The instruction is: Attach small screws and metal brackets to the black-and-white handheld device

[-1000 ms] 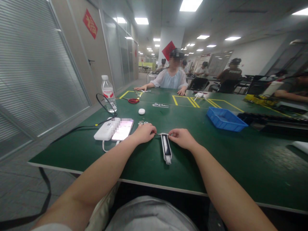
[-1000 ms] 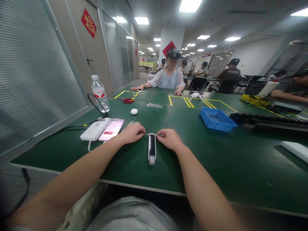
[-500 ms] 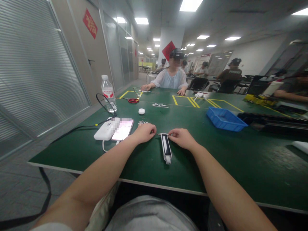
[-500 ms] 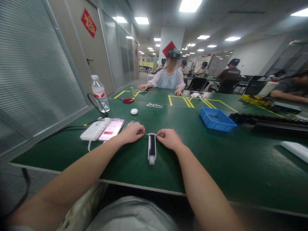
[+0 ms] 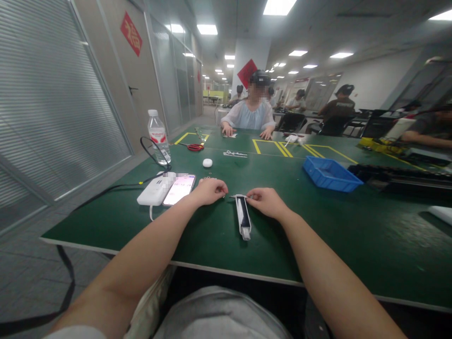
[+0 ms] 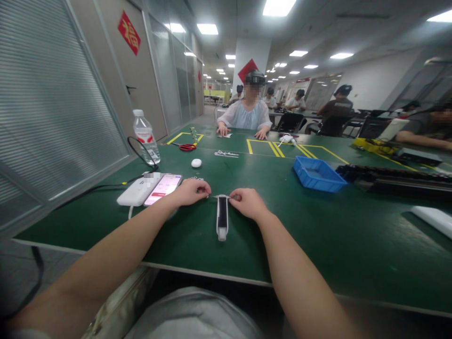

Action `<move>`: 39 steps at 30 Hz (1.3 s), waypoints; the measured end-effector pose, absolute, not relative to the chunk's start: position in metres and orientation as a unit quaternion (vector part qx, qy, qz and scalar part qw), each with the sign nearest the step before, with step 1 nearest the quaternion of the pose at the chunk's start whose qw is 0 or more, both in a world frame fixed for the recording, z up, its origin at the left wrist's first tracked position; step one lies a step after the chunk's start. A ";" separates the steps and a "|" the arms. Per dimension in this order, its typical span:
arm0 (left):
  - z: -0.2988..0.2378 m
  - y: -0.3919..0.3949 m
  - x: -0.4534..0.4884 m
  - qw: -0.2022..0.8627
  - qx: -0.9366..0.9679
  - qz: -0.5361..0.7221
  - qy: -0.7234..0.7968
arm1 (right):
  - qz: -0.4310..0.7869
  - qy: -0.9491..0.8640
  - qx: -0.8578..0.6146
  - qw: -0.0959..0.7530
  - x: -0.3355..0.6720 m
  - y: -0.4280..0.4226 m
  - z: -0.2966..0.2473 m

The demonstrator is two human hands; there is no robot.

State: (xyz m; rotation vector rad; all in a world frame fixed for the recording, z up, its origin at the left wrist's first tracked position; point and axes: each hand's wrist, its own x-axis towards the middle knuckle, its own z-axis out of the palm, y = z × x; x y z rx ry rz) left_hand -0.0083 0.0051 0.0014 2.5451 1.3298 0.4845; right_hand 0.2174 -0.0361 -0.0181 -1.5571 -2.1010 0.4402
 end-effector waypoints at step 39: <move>-0.001 0.000 -0.004 0.200 0.874 0.215 0.386 | 0.158 -0.771 -0.569 0.237 0.217 -0.036 -0.019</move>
